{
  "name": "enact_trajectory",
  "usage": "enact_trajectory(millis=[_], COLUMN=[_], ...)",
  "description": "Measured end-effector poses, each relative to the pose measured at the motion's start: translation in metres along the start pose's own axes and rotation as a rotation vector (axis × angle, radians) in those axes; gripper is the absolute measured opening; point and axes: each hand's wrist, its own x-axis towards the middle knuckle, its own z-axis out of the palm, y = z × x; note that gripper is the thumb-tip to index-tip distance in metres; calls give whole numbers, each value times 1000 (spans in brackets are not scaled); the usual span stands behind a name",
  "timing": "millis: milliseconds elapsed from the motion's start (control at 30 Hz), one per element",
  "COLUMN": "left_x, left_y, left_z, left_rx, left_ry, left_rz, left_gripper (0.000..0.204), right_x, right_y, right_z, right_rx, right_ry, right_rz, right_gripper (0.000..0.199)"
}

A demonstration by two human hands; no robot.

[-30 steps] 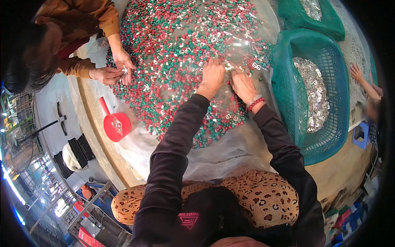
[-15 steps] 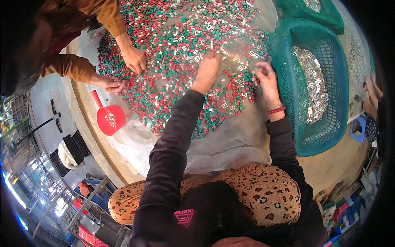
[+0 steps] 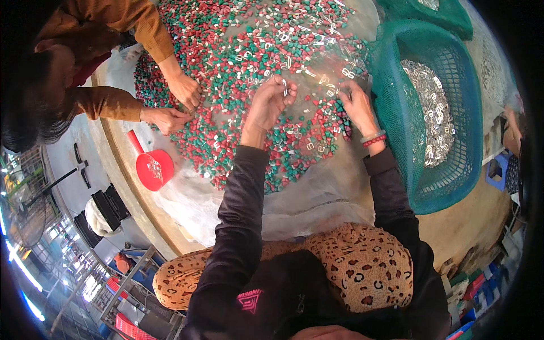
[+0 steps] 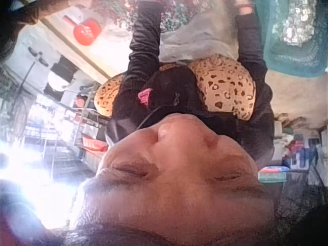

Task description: The person sits cross-legged on the floor and sorts a large pile of red, green, and white bottle caps by hand. They pick out silver-colored caps and place them into a green basket while another person works alongside them.

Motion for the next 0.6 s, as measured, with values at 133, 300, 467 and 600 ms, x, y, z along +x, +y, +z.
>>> enact_trajectory(millis=[133, 300, 467, 600], left_x=[4, 47, 83, 83], left_y=[7, 6, -16, -30], left_z=[0, 9, 13, 15], left_rx=[65, 861, 2034, 2287], left_ry=[-62, 26, -28, -85], left_rz=[49, 81, 301, 320], left_gripper=[16, 18, 19, 14], right_x=[21, 24, 7, -13], right_y=[-11, -27, -37, -38], right_z=[15, 21, -4, -44], right_rx=[-269, -422, 439, 1711], right_ry=[-97, -318, -316, -476], right_rz=[9, 122, 258, 328], right_gripper=[22, 20, 15, 13])
